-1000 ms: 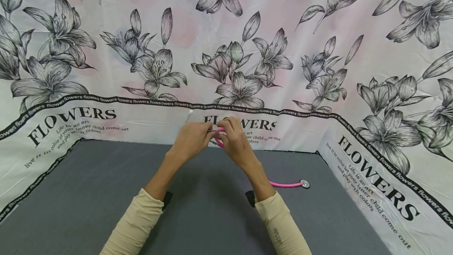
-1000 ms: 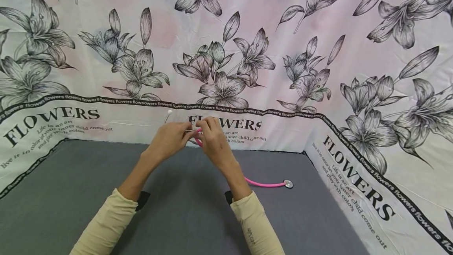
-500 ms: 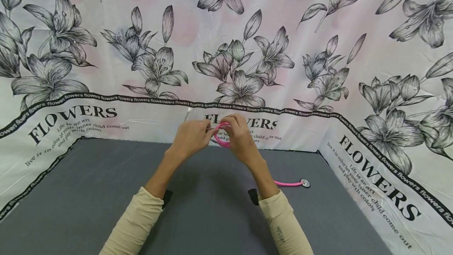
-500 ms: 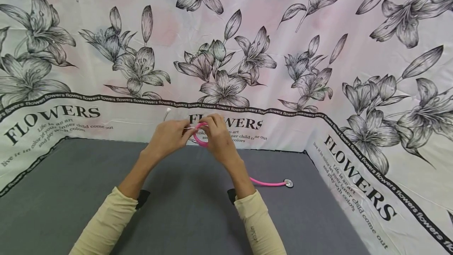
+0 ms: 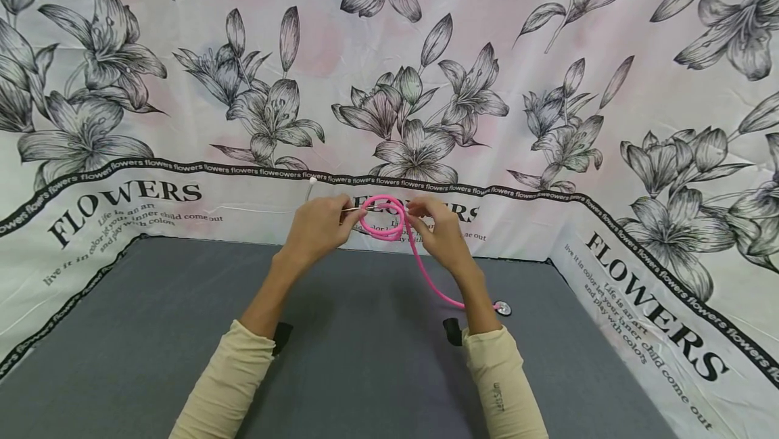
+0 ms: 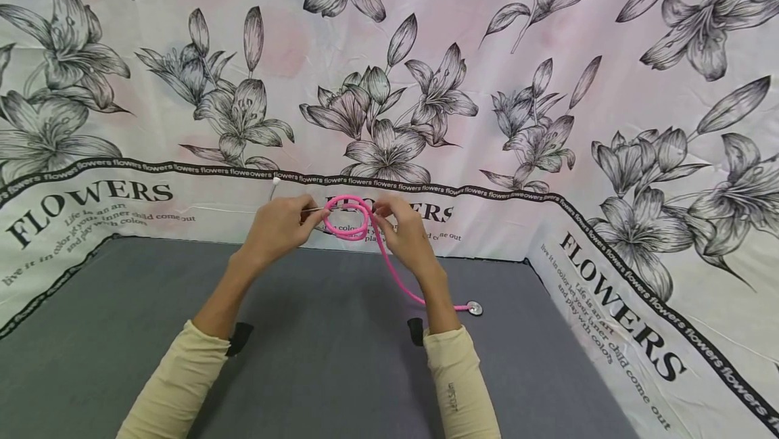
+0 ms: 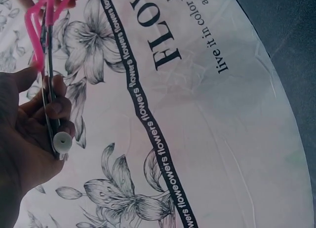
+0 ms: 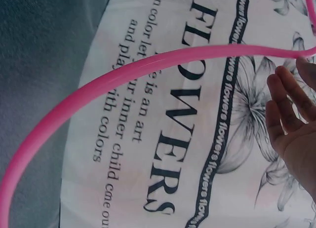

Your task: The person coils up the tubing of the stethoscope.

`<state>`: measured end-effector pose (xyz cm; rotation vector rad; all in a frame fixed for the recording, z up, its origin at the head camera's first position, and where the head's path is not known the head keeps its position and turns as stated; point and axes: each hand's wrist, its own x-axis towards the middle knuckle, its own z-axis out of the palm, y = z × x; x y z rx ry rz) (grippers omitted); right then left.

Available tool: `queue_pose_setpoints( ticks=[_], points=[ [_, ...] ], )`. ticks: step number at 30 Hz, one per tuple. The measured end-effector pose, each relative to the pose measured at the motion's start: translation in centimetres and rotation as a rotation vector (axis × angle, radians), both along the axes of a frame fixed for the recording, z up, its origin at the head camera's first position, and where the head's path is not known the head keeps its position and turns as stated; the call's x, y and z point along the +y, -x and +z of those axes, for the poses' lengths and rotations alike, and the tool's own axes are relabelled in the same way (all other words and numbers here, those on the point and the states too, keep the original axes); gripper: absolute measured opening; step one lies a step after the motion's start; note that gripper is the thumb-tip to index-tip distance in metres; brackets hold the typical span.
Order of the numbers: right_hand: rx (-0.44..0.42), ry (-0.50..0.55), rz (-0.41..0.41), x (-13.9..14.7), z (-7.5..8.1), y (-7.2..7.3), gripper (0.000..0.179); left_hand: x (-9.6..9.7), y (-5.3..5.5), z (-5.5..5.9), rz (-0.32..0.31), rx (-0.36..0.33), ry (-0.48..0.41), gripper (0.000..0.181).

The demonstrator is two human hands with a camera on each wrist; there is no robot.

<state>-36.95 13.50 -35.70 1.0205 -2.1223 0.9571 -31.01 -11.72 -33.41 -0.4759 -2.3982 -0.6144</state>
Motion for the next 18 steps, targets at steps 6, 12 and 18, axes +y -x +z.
queue_pose_setpoints(
  ticks=[6, 12, 18],
  points=[
    [-0.062, -0.033, 0.028, -1.1, -0.6, 0.0, 0.022, 0.1, -0.1, 0.2, -0.036, -0.047, -0.045, 0.027],
    [-0.139, -0.054, 0.057, -2.5, -1.4, 0.0, 0.022, 0.2, -0.4, 0.3, -0.071, -0.077, -0.098, 0.027],
    [-0.231, -0.033, 0.111, -3.7, -1.9, -0.4, 0.019, 0.1, -0.3, 0.2, -0.061, -0.065, -0.128, 0.026]
  ],
)
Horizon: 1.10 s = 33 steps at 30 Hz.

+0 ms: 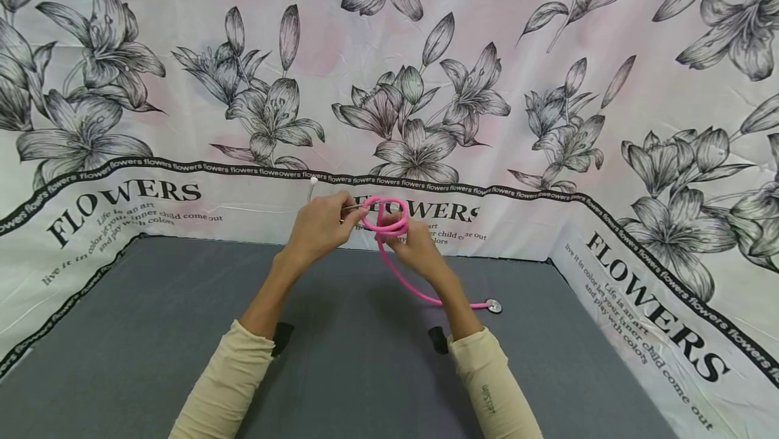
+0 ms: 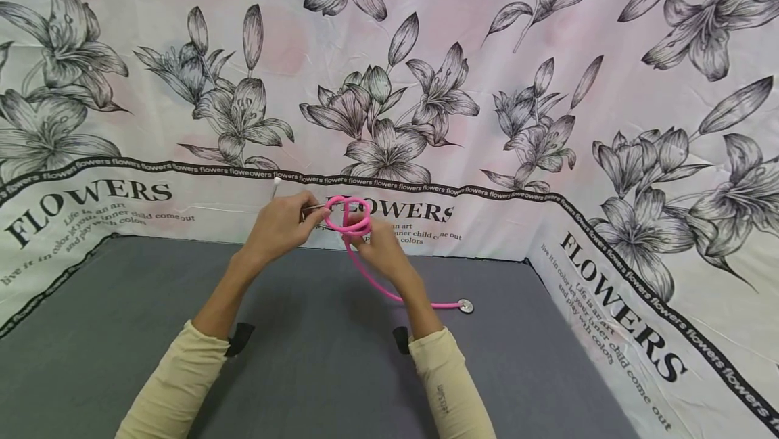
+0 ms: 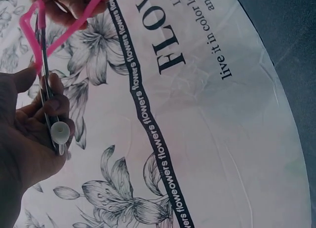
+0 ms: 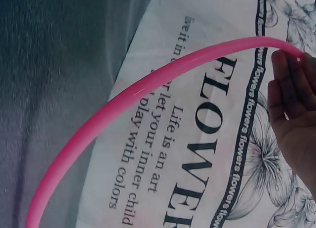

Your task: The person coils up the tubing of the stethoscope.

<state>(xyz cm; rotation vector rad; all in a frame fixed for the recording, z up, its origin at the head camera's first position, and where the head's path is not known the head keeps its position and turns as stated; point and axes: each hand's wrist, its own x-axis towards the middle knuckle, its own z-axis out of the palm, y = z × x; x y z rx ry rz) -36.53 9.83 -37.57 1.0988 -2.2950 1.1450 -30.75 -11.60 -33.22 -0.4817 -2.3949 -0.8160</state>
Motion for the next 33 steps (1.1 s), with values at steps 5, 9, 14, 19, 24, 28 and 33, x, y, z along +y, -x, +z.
queue_pose_setpoints(
  ticks=[5, 9, 14, 19, 24, 28, 33],
  points=[
    [-0.17, 0.088, 0.113, -0.6, -0.3, -0.4, 0.019, 0.1, 0.0, -0.1, 0.028, 0.015, -0.062, 0.025],
    [-0.298, 0.156, 0.207, -1.2, -0.4, -0.9, 0.022, 0.3, 0.0, -0.2, 0.077, -0.012, -0.144, 0.027],
    [-0.444, 0.247, 0.286, -2.1, -0.3, -1.6, 0.024, 0.6, -0.2, -0.2, 0.165, -0.025, -0.212, 0.03],
    [-0.538, 0.297, 0.328, -2.9, -0.5, -2.0, 0.023, 0.8, -0.3, -0.3, 0.205, -0.014, -0.2, 0.031],
    [-0.583, 0.277, 0.308, -3.2, -0.2, -2.5, 0.025, 1.0, -0.3, -0.4, 0.263, 0.039, -0.173, 0.03],
    [-0.574, 0.148, 0.274, -3.0, 0.7, -3.2, 0.033, 1.0, -0.2, -0.5, 0.309, 0.098, -0.14, 0.03],
    [-0.388, -0.156, 0.257, -2.1, 2.5, -4.4, 0.048, 1.1, -0.1, -0.5, 0.344, 0.144, -0.103, 0.028]
  ],
)
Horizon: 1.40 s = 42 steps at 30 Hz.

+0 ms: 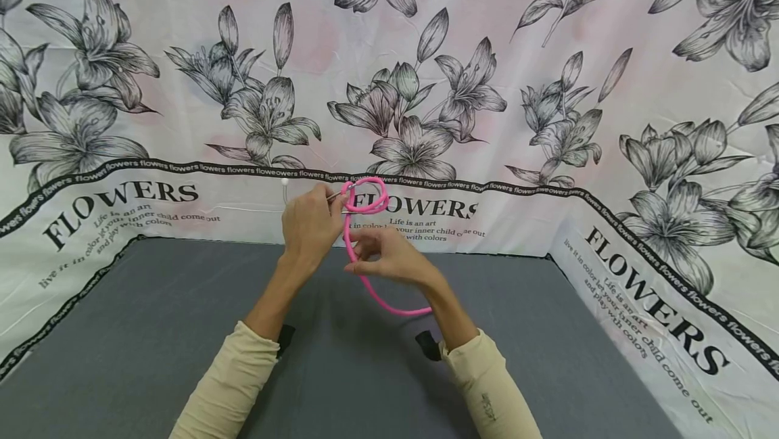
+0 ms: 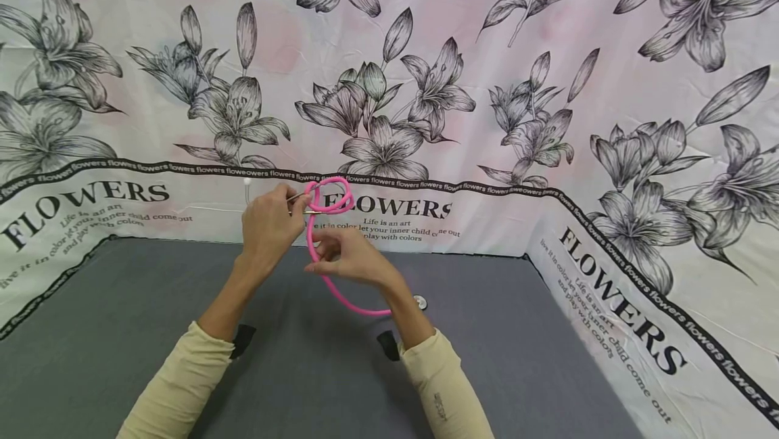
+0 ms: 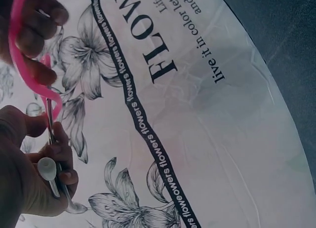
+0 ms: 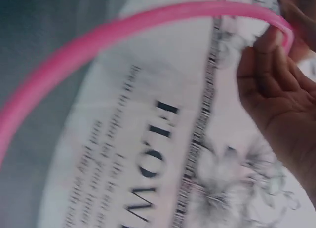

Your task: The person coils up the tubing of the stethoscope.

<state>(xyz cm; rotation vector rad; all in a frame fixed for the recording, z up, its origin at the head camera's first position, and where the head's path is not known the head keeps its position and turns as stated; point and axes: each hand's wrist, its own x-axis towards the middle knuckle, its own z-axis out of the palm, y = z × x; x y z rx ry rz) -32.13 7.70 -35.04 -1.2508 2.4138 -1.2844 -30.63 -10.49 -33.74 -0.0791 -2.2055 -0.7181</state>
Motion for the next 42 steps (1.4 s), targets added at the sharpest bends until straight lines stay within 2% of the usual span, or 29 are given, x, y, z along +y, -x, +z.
queue_pose_setpoints(
  ticks=[4, 8, 12, 15, 21, 26, 32, 38, 42],
  points=[
    [0.181, -0.166, 0.006, 1.1, 1.8, -1.2, 0.043, 0.4, 0.0, 0.0, 0.01, 0.043, 0.056, 0.029],
    [0.319, -0.221, -0.02, 2.1, 3.2, -2.3, 0.03, 1.0, 0.1, -0.2, 0.025, 0.099, 0.152, 0.029],
    [0.475, -0.146, -0.073, 2.6, 4.0, -2.9, 0.017, 1.5, 0.2, -0.4, 0.045, 0.143, 0.209, 0.026],
    [0.58, -0.049, -0.18, 2.8, 4.3, -3.1, 0.013, 1.8, 0.0, -0.5, 0.033, 0.156, 0.231, 0.025],
    [0.686, 0.06, -0.429, 2.9, 4.1, -2.4, 0.008, 3.0, -0.4, -0.8, -0.028, 0.176, 0.333, 0.022],
    [0.784, 0.09, -0.574, 3.4, 3.8, -1.4, 0.008, 4.2, -0.8, -0.9, -0.051, 0.197, 0.434, 0.022],
    [0.75, 0.07, -0.672, 3.7, 3.6, -0.9, 0.008, 4.8, -0.9, -1.0, -0.08, 0.221, 0.476, 0.022],
    [0.837, 0.075, -0.765, 3.5, 3.4, -0.9, 0.006, 4.8, -0.9, -1.1, -0.135, 0.256, 0.482, 0.021],
    [0.863, 0.092, -0.812, 3.4, 3.2, -0.9, 0.005, 4.6, -0.8, -0.9, -0.178, 0.295, 0.524, 0.02]
  ],
)
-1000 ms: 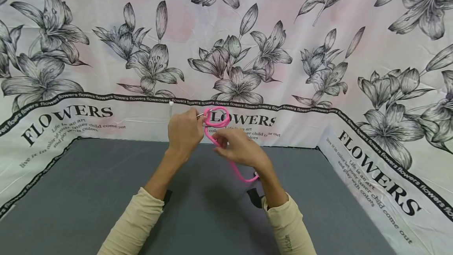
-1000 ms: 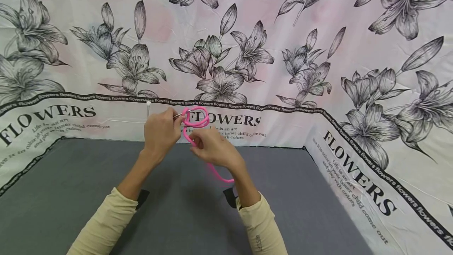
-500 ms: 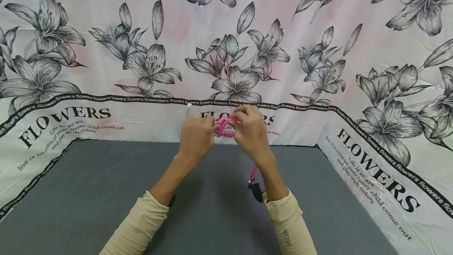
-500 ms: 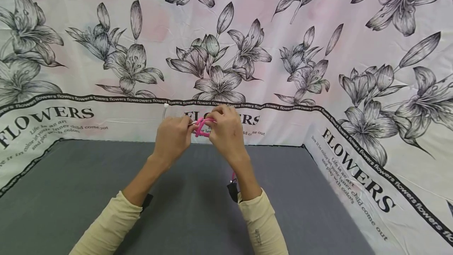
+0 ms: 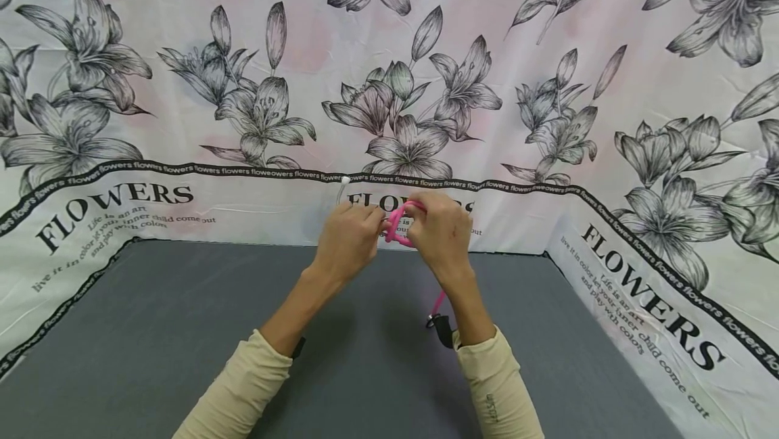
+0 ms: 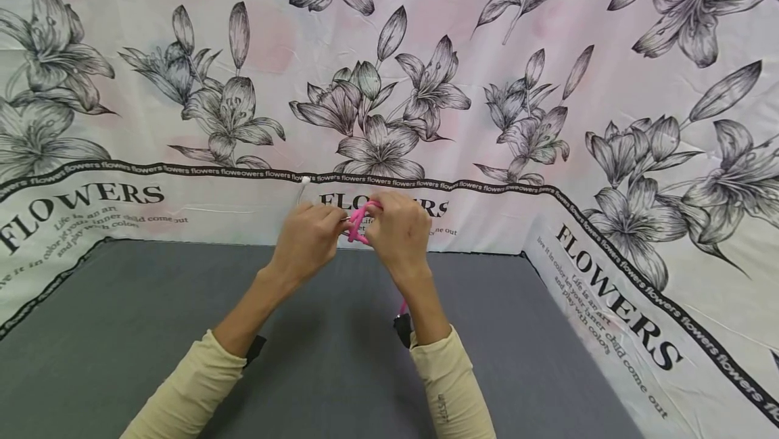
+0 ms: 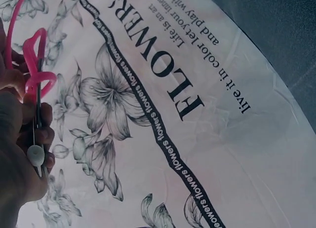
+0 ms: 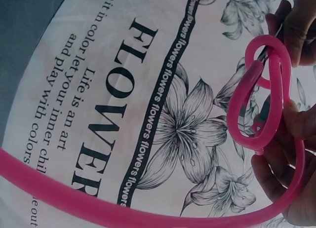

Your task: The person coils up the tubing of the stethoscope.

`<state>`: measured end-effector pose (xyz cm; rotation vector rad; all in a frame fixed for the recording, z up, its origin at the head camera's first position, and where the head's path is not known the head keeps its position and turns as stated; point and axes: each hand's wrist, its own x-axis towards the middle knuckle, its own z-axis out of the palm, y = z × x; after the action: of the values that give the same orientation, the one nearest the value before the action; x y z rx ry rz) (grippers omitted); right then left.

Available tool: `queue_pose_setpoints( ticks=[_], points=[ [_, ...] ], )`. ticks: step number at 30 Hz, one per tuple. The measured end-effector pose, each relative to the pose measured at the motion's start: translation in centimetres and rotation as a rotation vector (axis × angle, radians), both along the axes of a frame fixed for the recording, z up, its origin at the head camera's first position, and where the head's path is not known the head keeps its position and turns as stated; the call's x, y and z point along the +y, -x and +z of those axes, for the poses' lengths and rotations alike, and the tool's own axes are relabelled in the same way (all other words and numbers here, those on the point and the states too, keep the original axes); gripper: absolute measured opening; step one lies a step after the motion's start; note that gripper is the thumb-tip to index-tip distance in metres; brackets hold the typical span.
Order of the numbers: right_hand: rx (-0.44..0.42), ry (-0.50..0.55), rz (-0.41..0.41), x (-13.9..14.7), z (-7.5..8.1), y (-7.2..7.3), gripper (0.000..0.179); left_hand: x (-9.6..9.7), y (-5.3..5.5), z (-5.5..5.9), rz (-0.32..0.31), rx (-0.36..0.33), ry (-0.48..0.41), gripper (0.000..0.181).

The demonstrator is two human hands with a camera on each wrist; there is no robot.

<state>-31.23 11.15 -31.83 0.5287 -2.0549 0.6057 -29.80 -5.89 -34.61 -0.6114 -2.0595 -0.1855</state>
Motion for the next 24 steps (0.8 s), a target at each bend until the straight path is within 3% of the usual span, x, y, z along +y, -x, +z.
queue_pose_setpoints(
  ticks=[6, 10, 14, 20, 24],
  points=[
    [-0.005, 0.003, -0.03, 0.2, -0.2, 0.0, 0.004, 0.0, 0.1, 0.0, -0.064, 0.017, 0.04, 0.015],
    [0.002, -0.001, -0.035, 0.3, -0.2, 0.0, 0.005, 0.0, 0.0, -0.1, -0.07, 0.025, 0.06, 0.027],
    [0.011, -0.017, -0.016, 0.5, -0.1, 0.2, 0.006, -0.1, -0.1, -0.2, -0.061, 0.025, 0.083, 0.038],
    [-0.015, -0.006, 0.037, 1.1, 0.1, 0.5, 0.011, -0.3, -0.1, -0.1, -0.109, 0.011, 0.083, 0.029],
    [-0.062, 0.054, 0.066, 2.0, 0.3, 0.7, 0.025, -0.5, 0.0, 0.1, -0.147, -0.001, 0.103, 0.027]
  ],
)
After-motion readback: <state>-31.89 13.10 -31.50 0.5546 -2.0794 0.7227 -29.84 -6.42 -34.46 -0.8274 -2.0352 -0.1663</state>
